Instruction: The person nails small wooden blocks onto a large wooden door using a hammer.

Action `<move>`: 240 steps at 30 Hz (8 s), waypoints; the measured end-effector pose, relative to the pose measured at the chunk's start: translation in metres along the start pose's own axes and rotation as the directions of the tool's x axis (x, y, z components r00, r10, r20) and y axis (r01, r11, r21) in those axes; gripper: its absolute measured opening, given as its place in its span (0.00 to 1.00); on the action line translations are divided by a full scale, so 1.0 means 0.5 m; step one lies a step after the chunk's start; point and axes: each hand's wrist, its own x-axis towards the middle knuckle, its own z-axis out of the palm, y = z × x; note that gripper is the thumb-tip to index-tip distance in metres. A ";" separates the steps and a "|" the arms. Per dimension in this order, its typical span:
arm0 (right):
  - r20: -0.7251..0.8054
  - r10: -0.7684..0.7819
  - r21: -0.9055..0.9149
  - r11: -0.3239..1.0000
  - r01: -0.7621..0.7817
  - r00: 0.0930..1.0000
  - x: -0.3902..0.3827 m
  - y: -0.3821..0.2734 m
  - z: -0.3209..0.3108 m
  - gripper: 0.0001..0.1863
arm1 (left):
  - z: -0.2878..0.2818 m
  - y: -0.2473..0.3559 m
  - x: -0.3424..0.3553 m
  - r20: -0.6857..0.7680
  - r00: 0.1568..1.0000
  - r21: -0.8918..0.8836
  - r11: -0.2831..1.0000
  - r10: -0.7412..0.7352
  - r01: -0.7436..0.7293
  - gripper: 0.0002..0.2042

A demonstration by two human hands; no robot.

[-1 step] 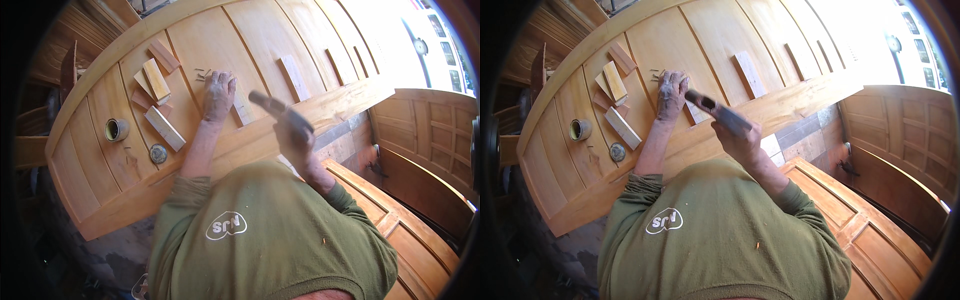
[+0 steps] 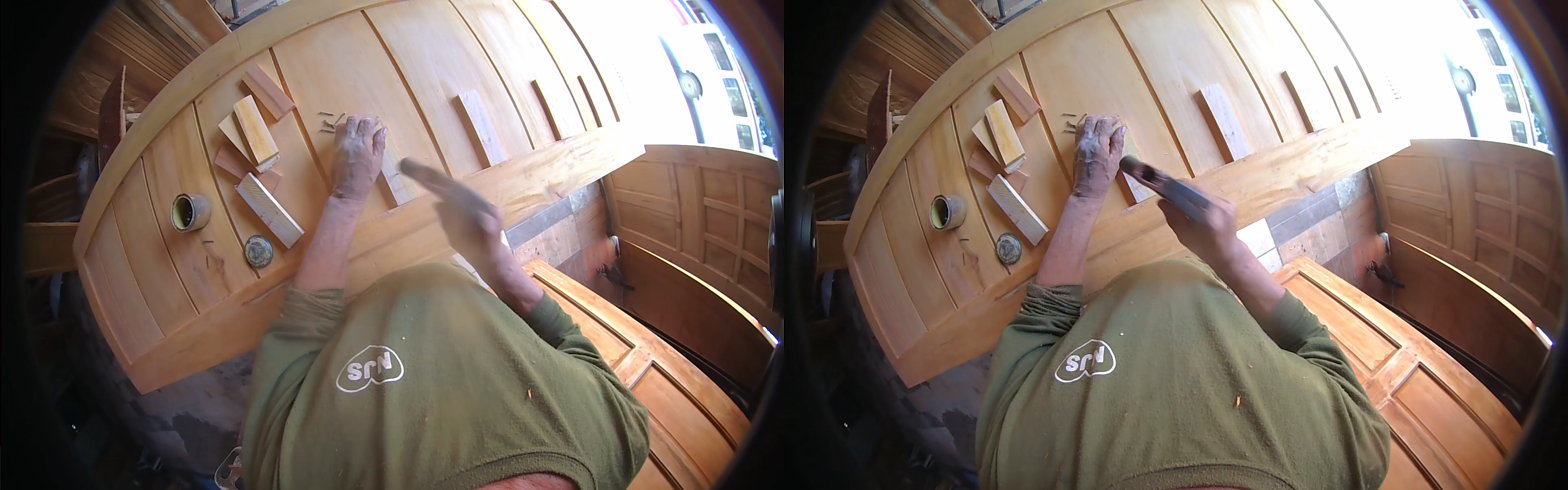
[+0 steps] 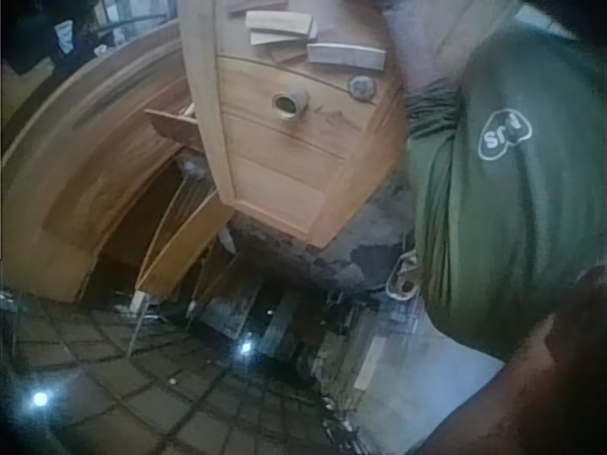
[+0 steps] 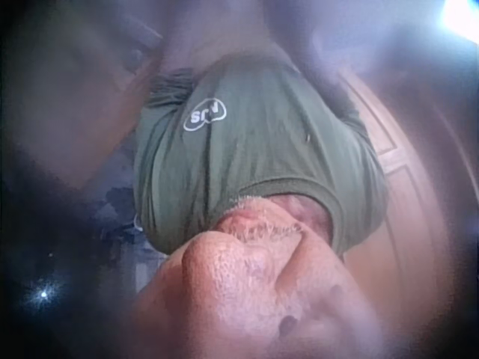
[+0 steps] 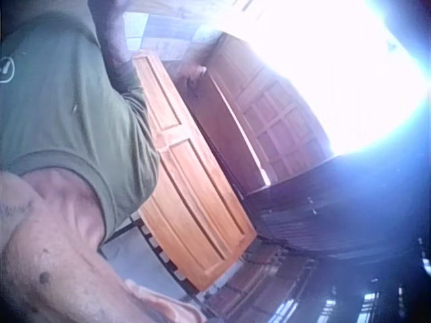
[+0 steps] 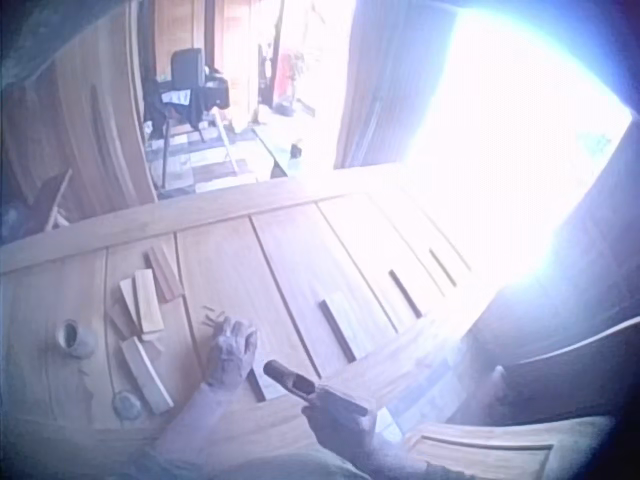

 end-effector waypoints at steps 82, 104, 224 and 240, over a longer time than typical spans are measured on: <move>0.119 0.624 0.791 0.411 -0.453 0.773 -0.032 0.244 -0.031 0.11 | -0.464 -0.254 -0.378 -0.383 0.572 0.540 0.326 -0.726 0.776 0.35; 0.015 0.702 0.723 0.485 -0.493 0.712 -0.023 0.191 -0.026 0.14 | -0.563 -0.305 -0.376 -0.269 0.812 0.500 0.646 -0.518 0.577 0.03; -0.123 0.764 0.688 0.526 -0.501 0.633 -0.032 0.188 -0.024 0.09 | -0.256 -0.096 -0.058 0.174 0.983 0.223 0.975 -0.059 0.019 0.07; -0.105 0.755 0.646 0.547 -0.533 0.647 -0.018 0.164 -0.030 0.13 | -0.579 -0.354 -0.183 -0.059 0.923 0.320 0.868 -0.381 0.379 0.42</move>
